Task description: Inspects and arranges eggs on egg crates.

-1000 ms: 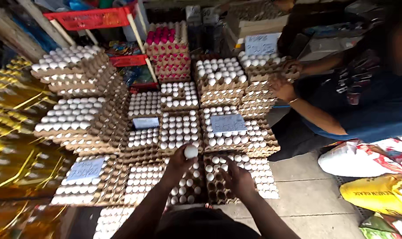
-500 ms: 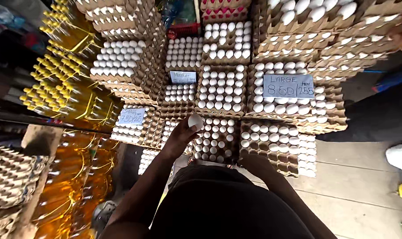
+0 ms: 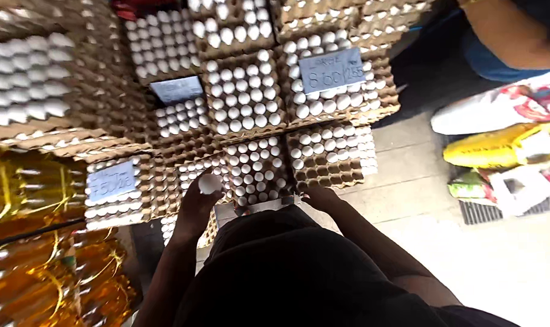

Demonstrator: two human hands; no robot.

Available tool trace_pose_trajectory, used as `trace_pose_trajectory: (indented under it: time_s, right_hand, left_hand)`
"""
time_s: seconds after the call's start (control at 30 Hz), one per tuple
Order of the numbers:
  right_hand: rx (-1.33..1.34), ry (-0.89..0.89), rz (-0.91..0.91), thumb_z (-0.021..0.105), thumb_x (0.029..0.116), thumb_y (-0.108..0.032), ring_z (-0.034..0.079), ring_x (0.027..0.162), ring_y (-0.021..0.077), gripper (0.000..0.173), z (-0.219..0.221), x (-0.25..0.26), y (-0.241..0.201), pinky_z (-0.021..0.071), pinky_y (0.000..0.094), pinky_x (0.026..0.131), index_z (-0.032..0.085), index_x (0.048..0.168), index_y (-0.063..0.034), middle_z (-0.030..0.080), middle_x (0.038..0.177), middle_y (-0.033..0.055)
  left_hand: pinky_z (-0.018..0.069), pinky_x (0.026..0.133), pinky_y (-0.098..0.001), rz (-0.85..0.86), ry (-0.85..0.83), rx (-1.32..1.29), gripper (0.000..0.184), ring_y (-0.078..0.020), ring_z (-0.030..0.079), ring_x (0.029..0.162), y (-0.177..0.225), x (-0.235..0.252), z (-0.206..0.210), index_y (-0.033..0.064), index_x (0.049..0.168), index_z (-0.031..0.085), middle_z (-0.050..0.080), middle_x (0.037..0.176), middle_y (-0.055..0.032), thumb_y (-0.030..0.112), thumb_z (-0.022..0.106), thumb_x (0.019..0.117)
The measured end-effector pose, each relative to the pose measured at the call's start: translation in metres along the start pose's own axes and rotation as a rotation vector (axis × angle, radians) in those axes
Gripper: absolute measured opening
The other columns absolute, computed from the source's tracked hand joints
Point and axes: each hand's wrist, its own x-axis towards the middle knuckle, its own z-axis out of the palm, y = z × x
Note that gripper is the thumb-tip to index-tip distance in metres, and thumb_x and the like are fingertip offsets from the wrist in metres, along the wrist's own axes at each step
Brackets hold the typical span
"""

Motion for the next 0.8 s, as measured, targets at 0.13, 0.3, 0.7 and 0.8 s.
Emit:
trace_pose_trajectory:
  time_s: [0.13, 0.3, 0.7, 0.8]
  right_hand:
    - [0.055, 0.034, 0.093, 0.047, 0.1086, -0.041, 0.057, 0.132, 0.0452, 0.047, 0.0, 0.001, 0.018, 0.0431, 0.071, 0.105, 0.062, 0.139, -0.0092, 0.062, 0.14, 0.023]
    - [0.107, 0.059, 0.139, 0.046, 0.1094, -0.039, 0.059, 0.13, 0.0447, 0.044, -0.003, 0.004, 0.029, 0.0438, 0.0697, 0.105, 0.063, 0.14, -0.0113, 0.064, 0.137, 0.0222]
    - [0.045, -0.168, 0.104, 0.045, 0.1071, -0.047, 0.061, 0.123, 0.0496, 0.053, 0.044, -0.009, 0.049, 0.0461, 0.0747, 0.094, 0.065, 0.127, -0.0025, 0.066, 0.129, 0.0282]
    - [0.064, -0.18, 0.176, 0.048, 0.105, -0.049, 0.061, 0.123, 0.05, 0.055, 0.055, -0.009, 0.071, 0.047, 0.0751, 0.092, 0.067, 0.122, -0.0002, 0.065, 0.129, 0.0287]
  left_hand:
    - [0.0576, 0.087, -0.0301, -0.22, 0.086, 0.252, 0.062, -0.0128, 0.066, 0.101, -0.002, -0.009, 0.004, 0.0033, 0.146, 0.044, 0.063, 0.122, -0.0112, 0.009, 0.069, 0.0897]
    - [0.057, 0.084, -0.0293, -0.246, -0.019, 0.084, 0.062, -0.0146, 0.067, 0.103, -0.023, -0.013, 0.014, 0.0007, 0.144, 0.038, 0.065, 0.128, -0.011, 0.007, 0.065, 0.0894]
    - [0.0592, 0.08, -0.0305, -0.162, 0.082, 0.067, 0.071, -0.0149, 0.067, 0.097, -0.019, -0.004, 0.075, 0.0033, 0.142, 0.038, 0.062, 0.123, -0.0112, 0.0, 0.073, 0.0799]
    - [0.0587, 0.078, -0.0292, -0.173, 0.122, 0.048, 0.07, -0.0142, 0.066, 0.096, -0.018, -0.011, 0.09, 0.0025, 0.144, 0.037, 0.06, 0.127, -0.0119, -0.004, 0.069, 0.0833]
